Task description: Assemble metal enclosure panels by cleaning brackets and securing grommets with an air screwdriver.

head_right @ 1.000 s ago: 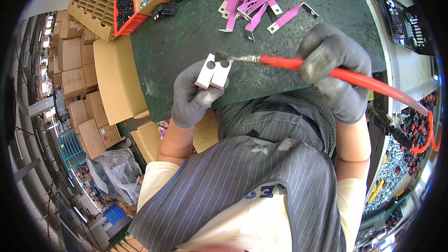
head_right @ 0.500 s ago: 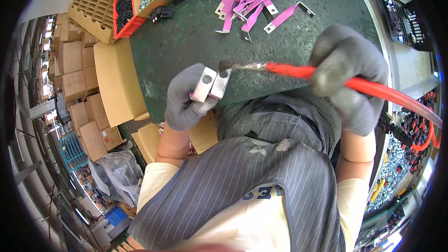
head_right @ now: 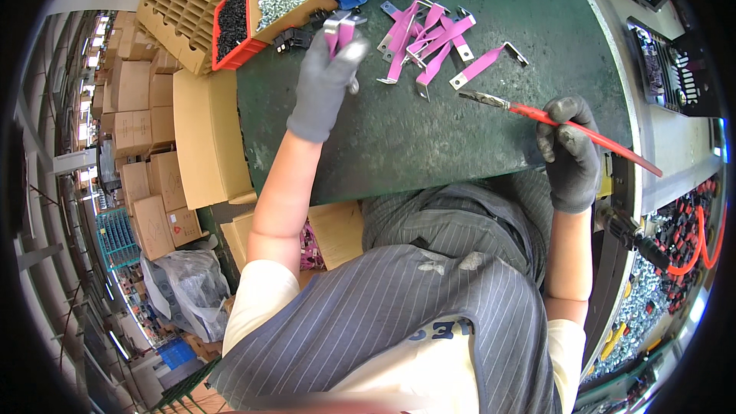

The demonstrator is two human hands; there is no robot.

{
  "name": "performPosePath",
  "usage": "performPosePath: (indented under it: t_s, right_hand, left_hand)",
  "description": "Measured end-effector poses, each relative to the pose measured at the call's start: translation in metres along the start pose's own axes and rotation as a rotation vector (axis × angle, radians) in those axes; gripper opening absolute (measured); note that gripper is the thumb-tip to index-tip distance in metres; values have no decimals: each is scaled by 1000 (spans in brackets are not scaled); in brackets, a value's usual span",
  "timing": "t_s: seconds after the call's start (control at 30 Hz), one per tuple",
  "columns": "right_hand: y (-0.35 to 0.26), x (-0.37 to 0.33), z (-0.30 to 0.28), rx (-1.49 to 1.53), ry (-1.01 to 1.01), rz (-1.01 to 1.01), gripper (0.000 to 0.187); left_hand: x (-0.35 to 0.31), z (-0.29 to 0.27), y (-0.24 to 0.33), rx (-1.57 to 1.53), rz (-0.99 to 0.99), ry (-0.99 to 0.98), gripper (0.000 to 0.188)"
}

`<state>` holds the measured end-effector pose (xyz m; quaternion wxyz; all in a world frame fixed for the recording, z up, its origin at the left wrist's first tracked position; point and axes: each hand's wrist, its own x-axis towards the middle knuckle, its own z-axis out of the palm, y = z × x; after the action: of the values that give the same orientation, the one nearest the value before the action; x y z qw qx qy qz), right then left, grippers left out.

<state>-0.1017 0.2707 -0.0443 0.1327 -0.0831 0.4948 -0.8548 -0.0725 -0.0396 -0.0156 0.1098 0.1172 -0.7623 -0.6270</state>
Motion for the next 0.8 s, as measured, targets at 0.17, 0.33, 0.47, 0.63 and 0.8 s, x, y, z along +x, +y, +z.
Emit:
performPosePath:
  t_s: [0.17,0.33,0.47,0.63,0.8]
  right_hand:
    - [15,-2,-12,82,0,14,27]
    - [17,1,-20,103,-57,31,28]
    - [17,1,-18,84,-42,29,28]
    - [17,0,-21,69,-23,26,29]
    - [17,1,-18,113,17,-6,39]
  left_hand:
    - [40,13,4,548,423,-176,30]
    - [50,-6,-6,867,521,-516,26]
    - [29,-17,-17,973,518,-531,28]
    - [2,-8,5,1054,396,-574,29]
    - [10,-9,-3,1079,635,-672,28]
